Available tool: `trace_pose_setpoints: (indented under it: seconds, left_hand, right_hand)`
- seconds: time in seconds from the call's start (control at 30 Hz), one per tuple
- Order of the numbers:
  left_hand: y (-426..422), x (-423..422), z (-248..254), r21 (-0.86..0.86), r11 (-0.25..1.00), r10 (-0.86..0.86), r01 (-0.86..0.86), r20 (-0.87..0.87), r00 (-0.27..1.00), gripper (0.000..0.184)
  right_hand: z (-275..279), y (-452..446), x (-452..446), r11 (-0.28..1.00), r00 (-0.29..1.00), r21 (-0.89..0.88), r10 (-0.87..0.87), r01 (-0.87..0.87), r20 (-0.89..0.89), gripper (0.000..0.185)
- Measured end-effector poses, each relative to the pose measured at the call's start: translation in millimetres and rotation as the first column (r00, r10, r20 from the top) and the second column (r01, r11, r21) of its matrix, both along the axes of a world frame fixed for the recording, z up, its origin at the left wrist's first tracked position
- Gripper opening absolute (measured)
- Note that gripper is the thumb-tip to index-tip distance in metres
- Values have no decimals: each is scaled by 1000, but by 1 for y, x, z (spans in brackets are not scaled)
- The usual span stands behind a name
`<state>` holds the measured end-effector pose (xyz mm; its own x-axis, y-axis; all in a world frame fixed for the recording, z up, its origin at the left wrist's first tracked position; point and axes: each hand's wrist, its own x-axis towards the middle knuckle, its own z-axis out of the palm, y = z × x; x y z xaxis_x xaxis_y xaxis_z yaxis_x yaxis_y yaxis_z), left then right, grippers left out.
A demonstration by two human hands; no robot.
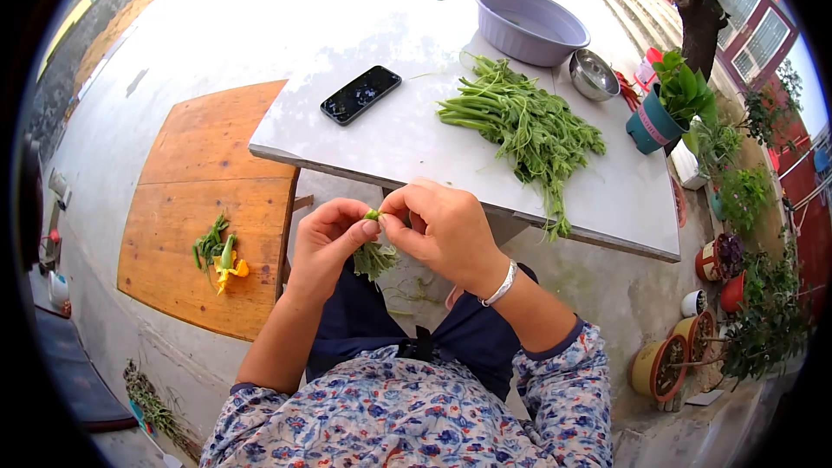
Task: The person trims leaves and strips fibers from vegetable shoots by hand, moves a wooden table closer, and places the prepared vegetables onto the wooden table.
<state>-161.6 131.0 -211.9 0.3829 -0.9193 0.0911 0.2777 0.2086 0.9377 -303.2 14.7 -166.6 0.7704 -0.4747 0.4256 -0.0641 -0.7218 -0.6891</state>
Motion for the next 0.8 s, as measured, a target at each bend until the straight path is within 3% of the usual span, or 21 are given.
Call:
trace_pose_setpoints:
  seconds: [0.03, 0.07, 0.13, 0.17, 0.23, 0.37, 0.43, 0.6, 0.8]
  left_hand:
    - [0, 0, 0, -28, 999, 17, -17, 8, 1000, 11]
    - [-1, -3, -1, -28, 999, 17, -17, 8, 1000, 11]
    - [-3, -15, -2, -118, 985, 112, -126, -123, 986, 11]
    - [-5, -18, -3, -121, 985, 112, -127, -122, 986, 11]
    - [-8, -22, -8, -173, 940, 257, -295, -215, 942, 10]
    - [-10, -24, -5, -163, 934, 266, -318, -276, 923, 9]
    - [-13, -20, -2, -170, 932, 224, -322, -429, 875, 9]
    - [-15, -4, 3, -156, 950, 196, -269, -373, 907, 10]
    - [-12, 34, 0, -229, 900, 188, -372, -565, 804, 13]
  right_hand:
    - [0, 4, 0, 984, 1000, 174, -23, 24, -12, 11]
    - [-5, 8, 3, 985, 1000, 173, -23, 24, -12, 11]
    - [-19, 16, 10, 880, 963, 474, -129, 1, 238, 12]
    - [-21, 20, 12, 882, 962, 471, -128, 0, 240, 12]
    - [-24, 24, 14, 922, 968, 372, -181, 106, 173, 13]
    - [-12, 25, 10, 974, 985, 190, -144, 124, 94, 12]
    - [-13, 24, 8, 970, 992, 221, -115, 100, 57, 12]
    - [-9, 20, 4, 962, 992, 244, -125, 120, 4, 12]
    - [-22, 19, -6, 975, 1000, 221, -2, 5, -15, 12]
